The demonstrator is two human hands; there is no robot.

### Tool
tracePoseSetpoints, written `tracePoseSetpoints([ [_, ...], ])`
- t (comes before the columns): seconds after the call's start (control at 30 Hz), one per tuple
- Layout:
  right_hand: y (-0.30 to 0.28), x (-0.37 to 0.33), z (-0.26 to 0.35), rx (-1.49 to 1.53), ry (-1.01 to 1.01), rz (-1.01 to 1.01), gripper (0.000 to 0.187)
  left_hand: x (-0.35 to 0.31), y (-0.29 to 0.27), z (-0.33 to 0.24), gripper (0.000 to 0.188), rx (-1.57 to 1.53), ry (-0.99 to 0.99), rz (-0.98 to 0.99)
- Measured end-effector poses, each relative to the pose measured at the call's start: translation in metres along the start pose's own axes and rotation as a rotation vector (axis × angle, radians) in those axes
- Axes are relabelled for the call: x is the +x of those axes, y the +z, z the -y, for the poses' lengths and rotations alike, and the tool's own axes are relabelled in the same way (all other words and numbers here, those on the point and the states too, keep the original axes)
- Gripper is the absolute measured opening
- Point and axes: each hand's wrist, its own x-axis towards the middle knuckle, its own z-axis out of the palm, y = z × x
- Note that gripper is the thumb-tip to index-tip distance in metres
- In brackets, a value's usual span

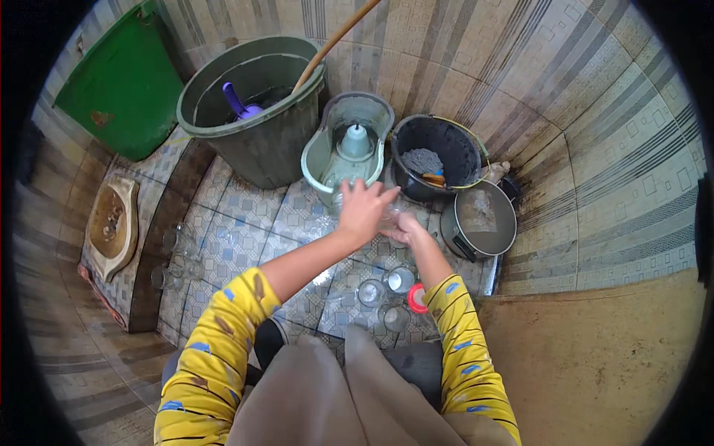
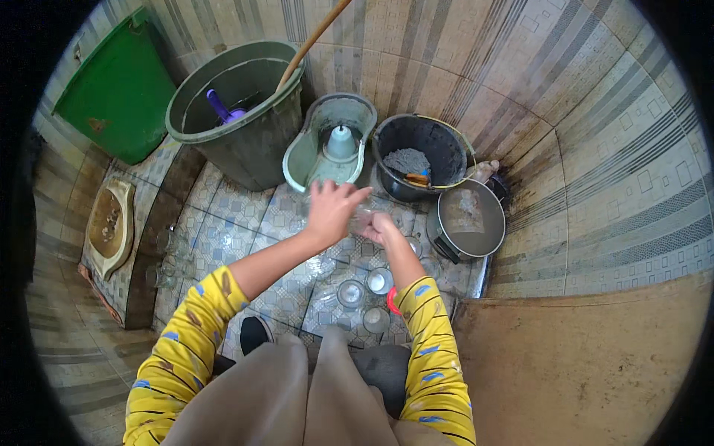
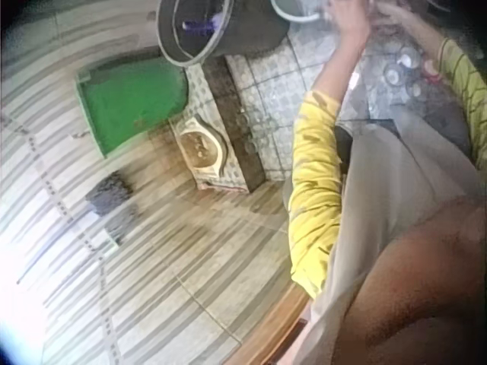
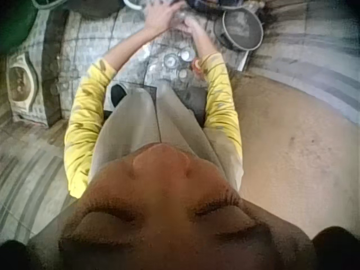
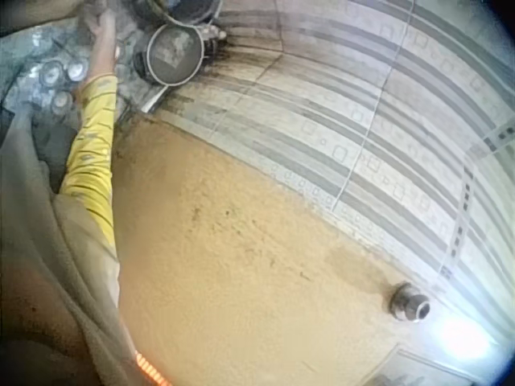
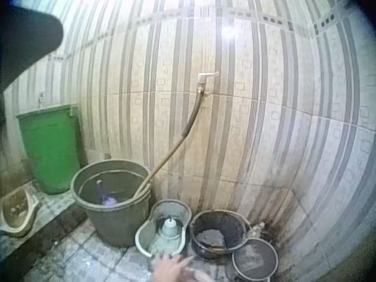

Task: The recorder washes several glass cups and mugs in a basin and then dries them with a cloth.

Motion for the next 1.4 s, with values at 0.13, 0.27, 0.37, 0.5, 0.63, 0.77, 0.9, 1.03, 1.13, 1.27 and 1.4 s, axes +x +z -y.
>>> tracePoseSetpoints([
  [0.13, -0.038, 0.017, 0.002, 0.108, -0.138, -0.090, 0.025, 0.012, 0.024, -0.026, 0.044, 0.181, 0.249, -0.037],
  [0.27, -0.016, 0.001, 0.001, -0.005, -0.241, -0.299, 0.022, 0.006, 0.010, -0.012, 0.055, 0.175, 0.283, -0.071],
  [0.37, -0.017, 0.000, 0.013, -0.467, -0.236, -0.353, 0.025, -0.006, -0.017, 0.012, 0.073, 0.085, 0.234, -0.048],
  [0.5, 0.031, -0.016, 0.045, -1.242, -0.521, -0.381, 0.034, -0.060, -0.055, 0.090, 0.075, -0.257, -0.096, 0.048],
  [0.63, 0.130, -0.040, 0.069, -1.622, -0.894, -0.418, 0.034, -0.174, -0.080, 0.180, 0.074, -0.464, -0.497, -0.215],
  [0.77, 0.234, -0.032, 0.093, -1.735, -1.213, -0.330, 0.021, -0.289, -0.055, 0.212, 0.082, -0.653, -0.978, -0.664],
  [0.9, 0.360, 0.034, 0.090, -1.894, -0.988, -0.199, 0.029, -0.400, 0.004, 0.239, 0.078, -0.400, -1.334, -0.949],
  [1.03, 0.420, 0.135, 0.073, -1.597, -0.183, 0.066, 0.064, -0.429, 0.026, 0.265, 0.077, -0.179, -1.429, -1.067],
  [1.13, 0.418, 0.198, 0.058, -1.526, 0.220, 0.190, 0.069, -0.425, 0.027, 0.287, 0.077, -0.132, -1.527, -1.077],
  [1.27, 0.394, 0.220, 0.064, -1.587, 0.225, 0.344, 0.029, -0.416, 0.032, 0.300, 0.077, -0.050, -1.616, -1.063],
  [1.4, 0.414, 0.198, 0.063, -2.034, 0.207, 0.410, 0.020, -0.416, 0.043, 0.313, 0.077, 0.054, -1.633, -1.032],
])
